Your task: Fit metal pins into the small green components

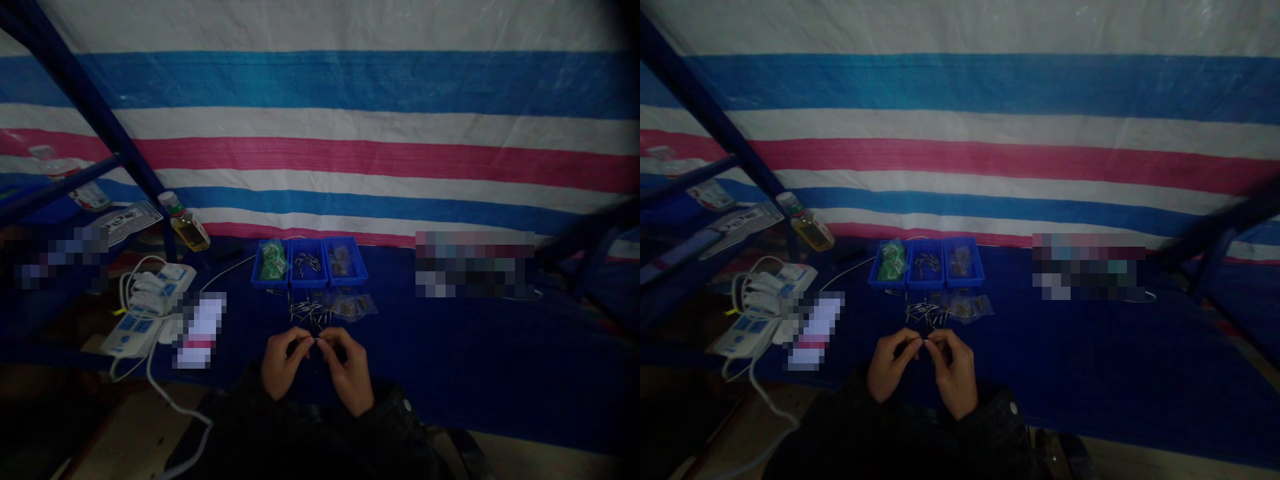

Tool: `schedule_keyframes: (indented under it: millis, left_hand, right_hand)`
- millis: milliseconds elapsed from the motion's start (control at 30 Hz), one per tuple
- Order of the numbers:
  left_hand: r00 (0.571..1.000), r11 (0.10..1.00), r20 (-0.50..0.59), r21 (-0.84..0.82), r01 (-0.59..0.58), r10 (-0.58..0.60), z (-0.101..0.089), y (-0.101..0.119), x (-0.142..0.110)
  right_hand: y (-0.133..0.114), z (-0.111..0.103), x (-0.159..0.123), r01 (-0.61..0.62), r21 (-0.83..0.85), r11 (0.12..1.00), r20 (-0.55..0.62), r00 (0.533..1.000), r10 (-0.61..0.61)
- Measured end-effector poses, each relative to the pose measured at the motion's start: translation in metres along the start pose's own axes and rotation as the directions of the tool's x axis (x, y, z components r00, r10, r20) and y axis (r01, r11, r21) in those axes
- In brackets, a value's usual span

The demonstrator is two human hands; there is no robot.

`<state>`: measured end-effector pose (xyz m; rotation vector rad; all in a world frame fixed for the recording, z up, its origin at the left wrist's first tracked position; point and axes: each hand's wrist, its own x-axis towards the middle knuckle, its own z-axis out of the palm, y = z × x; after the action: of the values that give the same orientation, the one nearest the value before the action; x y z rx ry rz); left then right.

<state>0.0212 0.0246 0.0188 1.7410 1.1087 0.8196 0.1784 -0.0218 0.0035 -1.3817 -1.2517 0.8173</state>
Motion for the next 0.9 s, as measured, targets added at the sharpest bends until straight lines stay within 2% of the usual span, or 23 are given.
schedule_keyframes:
  millis: [267,400,500,600,667,700,767,833,900]
  left_hand:
    - [1.000,1.000,-0.024,0.003,-0.004,0.004,-0.001,0.001,-0.001]
    - [0.997,1.000,-0.076,-0.018,-0.011,0.010,0.000,0.000,-0.003]
    - [0.980,0.999,-0.197,-0.040,0.004,-0.012,-0.002,-0.004,-0.004]
    - [0.944,1.000,-0.330,-0.010,0.022,-0.024,-0.011,-0.007,0.000]
    - [0.935,0.997,-0.354,0.081,0.006,0.023,-0.024,-0.008,0.006]
    - [0.935,0.986,-0.347,0.167,-0.006,0.065,-0.032,-0.010,0.011]
    - [0.936,0.908,-0.310,0.417,-0.026,0.169,-0.047,-0.013,0.021]
    - [0.934,0.814,-0.304,0.580,0.025,0.189,-0.061,-0.019,0.032]
    - [0.947,0.730,-0.275,0.679,0.070,0.166,-0.070,-0.026,0.041]
  right_hand:
    - [0.001,0.000,-0.002,-0.007,-0.037,0.999,-0.027,1.000,0.006]
    - [-0.009,-0.004,0.001,0.058,-0.071,0.996,-0.038,0.997,-0.061]
    - [-0.027,-0.009,0.022,0.123,-0.105,0.987,-0.114,0.984,-0.135]
    - [-0.045,-0.012,0.062,0.182,-0.168,0.969,-0.257,0.941,-0.221]
    - [-0.052,-0.013,0.091,0.199,-0.214,0.957,-0.305,0.917,-0.258]
    - [-0.052,-0.013,0.103,0.208,-0.247,0.947,-0.276,0.921,-0.274]
    - [-0.046,-0.013,0.117,0.214,-0.315,0.925,-0.234,0.927,-0.294]
    - [-0.035,-0.014,0.117,0.200,-0.330,0.923,-0.254,0.922,-0.291]
    - [-0.022,-0.016,0.105,0.172,-0.328,0.929,-0.292,0.917,-0.273]
